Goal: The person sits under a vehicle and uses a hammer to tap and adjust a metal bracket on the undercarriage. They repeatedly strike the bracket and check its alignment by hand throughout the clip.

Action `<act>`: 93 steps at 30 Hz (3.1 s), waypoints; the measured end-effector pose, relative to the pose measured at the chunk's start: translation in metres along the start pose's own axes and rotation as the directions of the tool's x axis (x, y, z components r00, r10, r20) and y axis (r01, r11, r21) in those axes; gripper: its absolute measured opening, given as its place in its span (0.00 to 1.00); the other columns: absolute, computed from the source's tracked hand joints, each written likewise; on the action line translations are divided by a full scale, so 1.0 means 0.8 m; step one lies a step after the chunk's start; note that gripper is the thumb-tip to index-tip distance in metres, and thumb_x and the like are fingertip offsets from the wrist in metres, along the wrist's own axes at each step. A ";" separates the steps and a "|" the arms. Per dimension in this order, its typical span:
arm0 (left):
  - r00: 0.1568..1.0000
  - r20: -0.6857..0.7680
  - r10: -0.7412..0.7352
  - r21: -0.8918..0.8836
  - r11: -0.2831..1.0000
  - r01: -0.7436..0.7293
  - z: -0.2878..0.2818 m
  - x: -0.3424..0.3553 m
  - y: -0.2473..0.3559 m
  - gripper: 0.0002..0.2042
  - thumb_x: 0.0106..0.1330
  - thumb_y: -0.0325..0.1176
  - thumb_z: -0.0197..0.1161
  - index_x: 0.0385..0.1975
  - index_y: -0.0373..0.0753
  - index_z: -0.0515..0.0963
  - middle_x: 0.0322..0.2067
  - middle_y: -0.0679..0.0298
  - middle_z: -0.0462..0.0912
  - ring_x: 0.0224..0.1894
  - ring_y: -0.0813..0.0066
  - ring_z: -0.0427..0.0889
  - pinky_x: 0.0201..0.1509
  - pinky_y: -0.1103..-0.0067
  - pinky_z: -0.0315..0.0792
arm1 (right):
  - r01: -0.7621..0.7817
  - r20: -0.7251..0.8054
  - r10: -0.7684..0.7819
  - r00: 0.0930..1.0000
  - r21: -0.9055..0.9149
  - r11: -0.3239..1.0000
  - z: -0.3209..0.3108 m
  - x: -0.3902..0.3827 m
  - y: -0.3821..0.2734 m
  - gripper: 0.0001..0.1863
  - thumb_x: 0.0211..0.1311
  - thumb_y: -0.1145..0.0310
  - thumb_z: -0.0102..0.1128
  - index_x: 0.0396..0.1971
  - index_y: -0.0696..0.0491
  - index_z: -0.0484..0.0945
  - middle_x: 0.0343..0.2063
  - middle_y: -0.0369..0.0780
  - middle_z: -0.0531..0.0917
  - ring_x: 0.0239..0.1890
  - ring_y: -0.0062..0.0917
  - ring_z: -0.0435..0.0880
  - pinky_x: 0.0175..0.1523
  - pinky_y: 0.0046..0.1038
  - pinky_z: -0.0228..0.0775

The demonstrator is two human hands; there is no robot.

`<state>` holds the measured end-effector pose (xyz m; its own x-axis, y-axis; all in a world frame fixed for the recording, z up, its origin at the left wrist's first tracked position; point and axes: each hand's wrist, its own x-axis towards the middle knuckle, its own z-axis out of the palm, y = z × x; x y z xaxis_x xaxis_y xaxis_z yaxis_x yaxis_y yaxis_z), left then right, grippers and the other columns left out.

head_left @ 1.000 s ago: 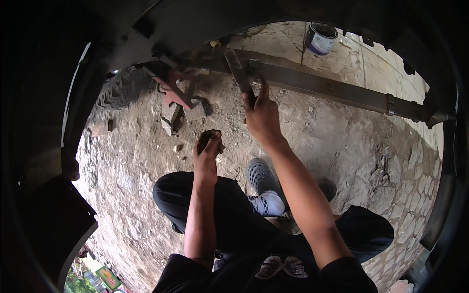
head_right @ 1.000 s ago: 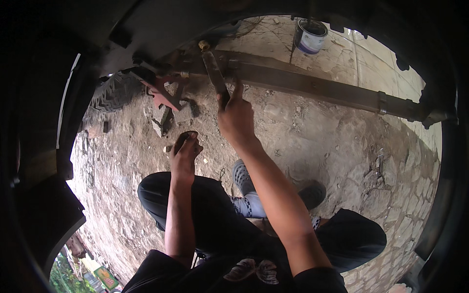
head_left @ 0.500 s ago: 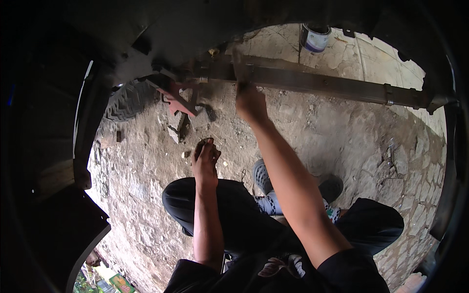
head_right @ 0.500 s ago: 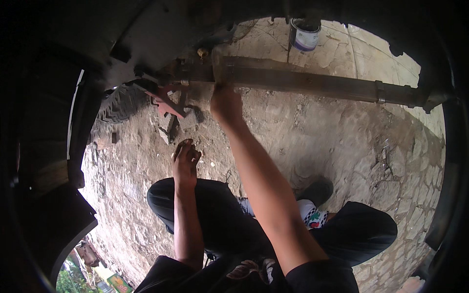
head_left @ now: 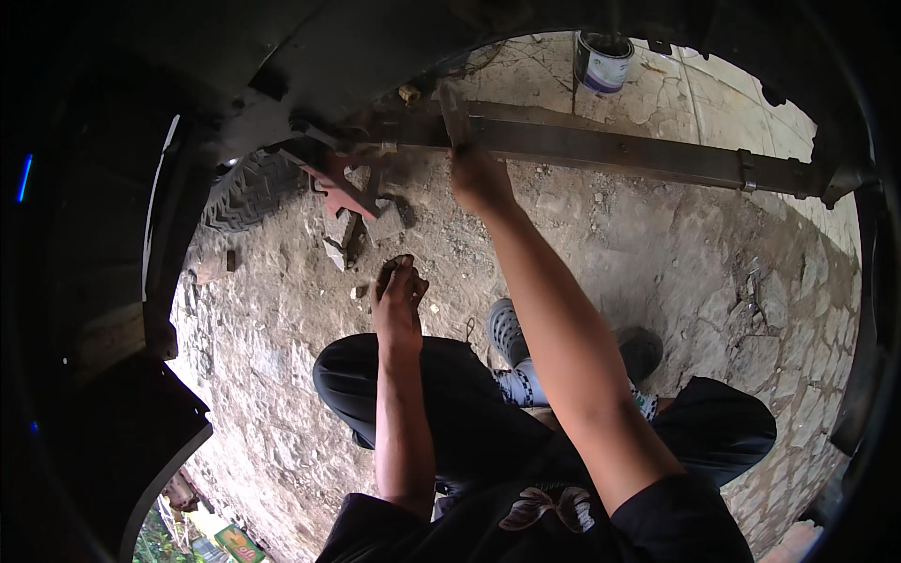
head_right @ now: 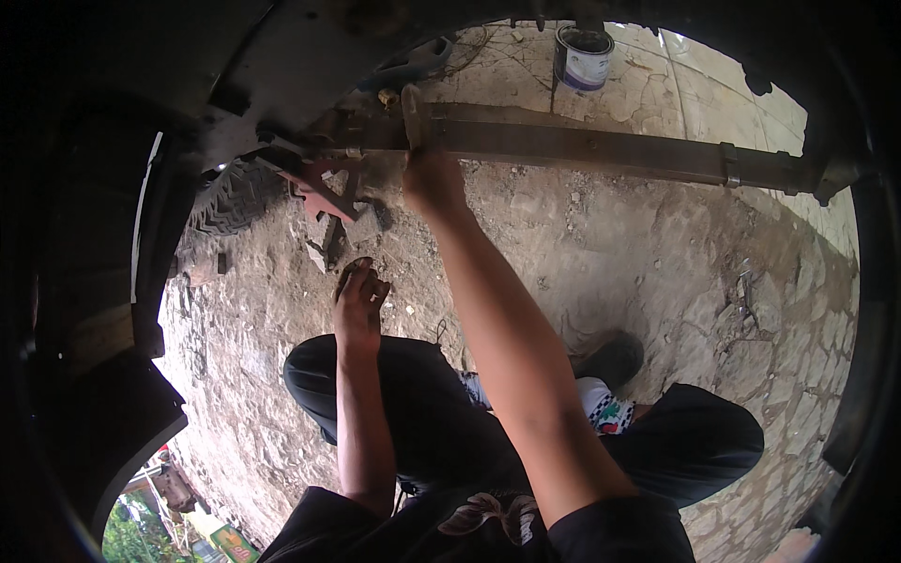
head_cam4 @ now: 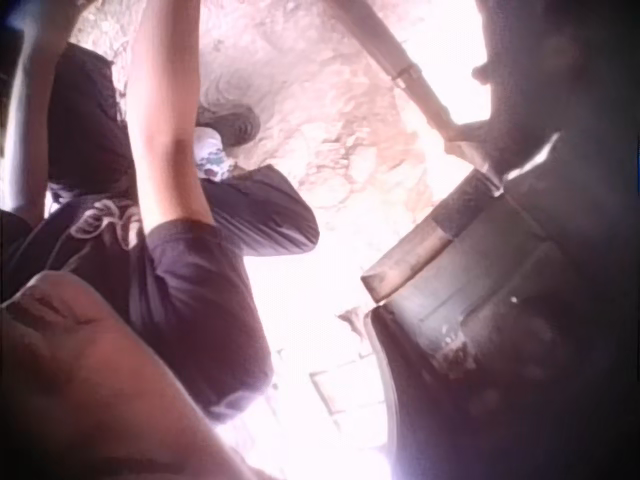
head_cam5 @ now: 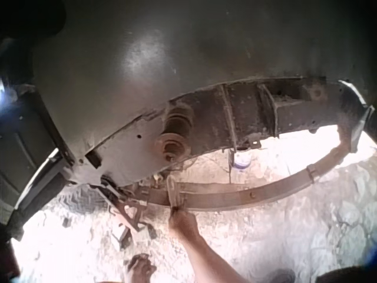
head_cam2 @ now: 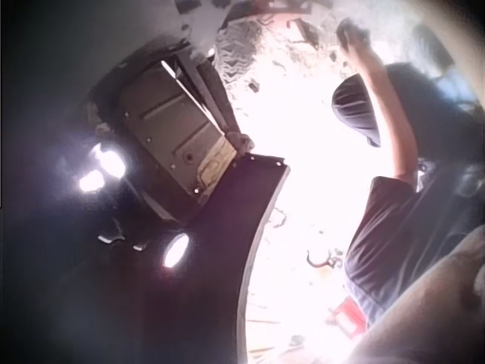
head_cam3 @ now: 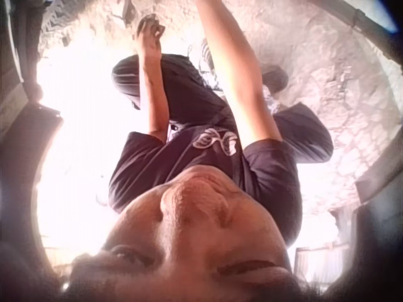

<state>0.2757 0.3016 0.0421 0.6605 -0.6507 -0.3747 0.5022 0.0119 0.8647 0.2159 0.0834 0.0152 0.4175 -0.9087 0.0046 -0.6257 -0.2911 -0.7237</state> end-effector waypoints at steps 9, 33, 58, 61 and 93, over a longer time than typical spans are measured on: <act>0.998 0.046 -0.042 0.163 0.986 0.034 -0.031 0.016 -0.014 0.12 0.71 0.29 0.59 0.52 0.38 0.75 0.39 0.67 0.77 0.39 0.78 0.79 0.48 0.76 0.76 | 0.110 -0.037 -0.110 0.993 0.020 0.994 -0.003 -0.020 -0.001 0.30 0.77 0.46 0.39 0.42 0.59 0.78 0.33 0.54 0.85 0.36 0.50 0.86 0.42 0.47 0.77; 0.997 0.030 0.075 -0.194 0.979 -0.068 0.005 -0.028 0.030 0.07 0.71 0.32 0.60 0.45 0.39 0.78 0.33 0.70 0.76 0.36 0.80 0.75 0.50 0.72 0.70 | -0.331 0.292 0.178 0.940 0.642 0.692 0.027 -0.058 -0.063 0.30 0.73 0.40 0.47 0.41 0.58 0.74 0.18 0.37 0.76 0.14 0.21 0.74 0.18 0.29 0.64; 0.993 -0.053 0.105 -0.353 0.928 -0.117 0.006 -0.025 0.048 0.11 0.71 0.35 0.60 0.49 0.39 0.76 0.31 0.70 0.75 0.37 0.77 0.76 0.55 0.69 0.70 | -0.192 0.168 0.122 0.978 0.506 0.841 0.054 0.013 -0.095 0.21 0.76 0.54 0.42 0.43 0.56 0.77 0.36 0.57 0.84 0.40 0.52 0.86 0.48 0.49 0.78; 0.994 -0.056 0.093 -0.367 0.924 -0.107 0.010 -0.022 0.052 0.11 0.72 0.35 0.59 0.49 0.39 0.76 0.32 0.70 0.75 0.38 0.77 0.75 0.55 0.69 0.70 | 0.300 -0.194 -0.310 0.931 -0.080 0.951 0.092 -0.056 -0.053 0.19 0.74 0.55 0.50 0.55 0.52 0.72 0.30 0.54 0.81 0.31 0.48 0.85 0.37 0.45 0.79; 0.848 -0.179 0.498 -0.254 0.810 -0.529 0.025 -0.059 0.158 0.28 0.65 0.43 0.60 0.62 0.35 0.68 0.30 0.71 0.71 0.33 0.80 0.71 0.67 0.56 0.62 | -0.167 0.055 0.159 0.986 0.438 0.883 0.087 -0.041 -0.135 0.19 0.72 0.54 0.51 0.47 0.56 0.74 0.29 0.59 0.83 0.37 0.54 0.85 0.45 0.51 0.79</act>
<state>0.2967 0.3184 0.1759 0.9102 -0.4106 0.0532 0.1990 0.5466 0.8134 0.3155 0.1657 0.0449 0.3486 -0.9254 -0.1488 -0.3339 0.0258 -0.9422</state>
